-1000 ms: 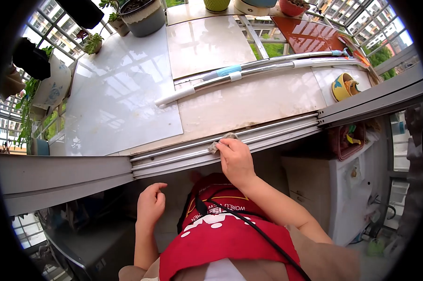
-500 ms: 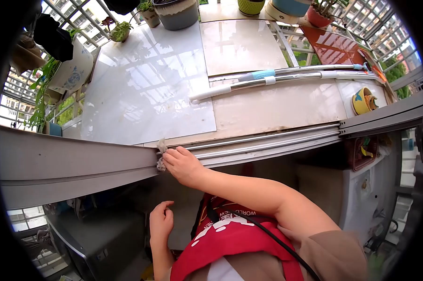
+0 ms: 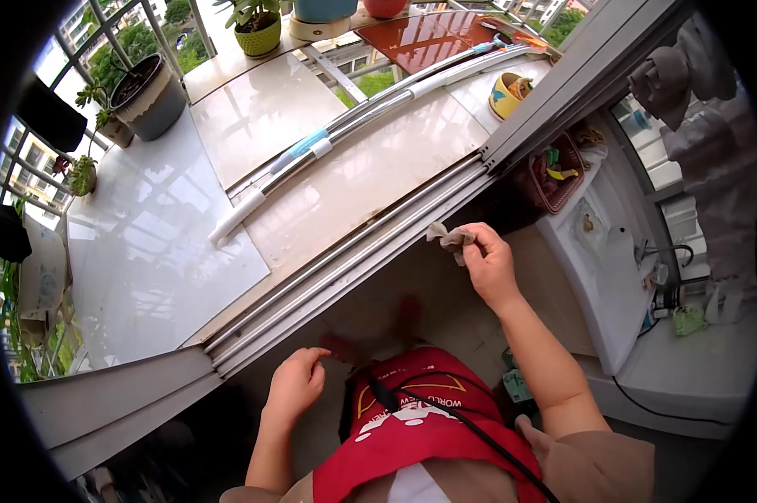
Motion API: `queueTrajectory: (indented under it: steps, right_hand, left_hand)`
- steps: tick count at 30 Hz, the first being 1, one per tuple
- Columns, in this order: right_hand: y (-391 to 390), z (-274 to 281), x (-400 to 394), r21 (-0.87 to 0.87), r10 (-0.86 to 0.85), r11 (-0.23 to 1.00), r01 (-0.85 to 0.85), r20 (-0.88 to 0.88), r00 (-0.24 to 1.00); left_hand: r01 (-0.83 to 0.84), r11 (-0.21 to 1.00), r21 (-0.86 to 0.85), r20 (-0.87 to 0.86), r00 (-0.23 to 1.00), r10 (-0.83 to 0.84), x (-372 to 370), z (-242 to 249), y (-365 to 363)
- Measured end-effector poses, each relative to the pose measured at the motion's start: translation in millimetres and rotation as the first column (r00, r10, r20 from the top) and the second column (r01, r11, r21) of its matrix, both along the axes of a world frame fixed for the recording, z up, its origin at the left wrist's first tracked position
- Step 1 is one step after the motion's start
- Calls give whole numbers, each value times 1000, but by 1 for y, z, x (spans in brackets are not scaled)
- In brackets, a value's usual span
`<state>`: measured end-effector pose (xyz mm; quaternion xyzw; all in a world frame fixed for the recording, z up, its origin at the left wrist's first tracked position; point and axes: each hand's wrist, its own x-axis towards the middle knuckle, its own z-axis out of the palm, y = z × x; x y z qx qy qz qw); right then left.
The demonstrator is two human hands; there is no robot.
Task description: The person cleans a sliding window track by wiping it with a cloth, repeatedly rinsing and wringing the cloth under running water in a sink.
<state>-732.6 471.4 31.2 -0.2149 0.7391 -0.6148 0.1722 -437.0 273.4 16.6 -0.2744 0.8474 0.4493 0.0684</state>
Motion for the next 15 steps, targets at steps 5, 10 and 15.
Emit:
queueTrajectory:
  steps: [5, 10, 15]
  right_hand:
    - [181, 16, -55, -242, -376, 851, 466, 340, 862]
    - [389, 26, -109, -350, -504, 525, 776, 607, 615]
    - [542, -7, -158, -349, -341, 244, 905, 843, 417]
  left_hand:
    - [26, 999, -47, -82, 996, -29, -50, 0, 45]
    - [49, 981, -186, -81, 995, -65, -110, -36, 107]
    - [118, 992, -52, 1, 993, -118, -209, -10, 198]
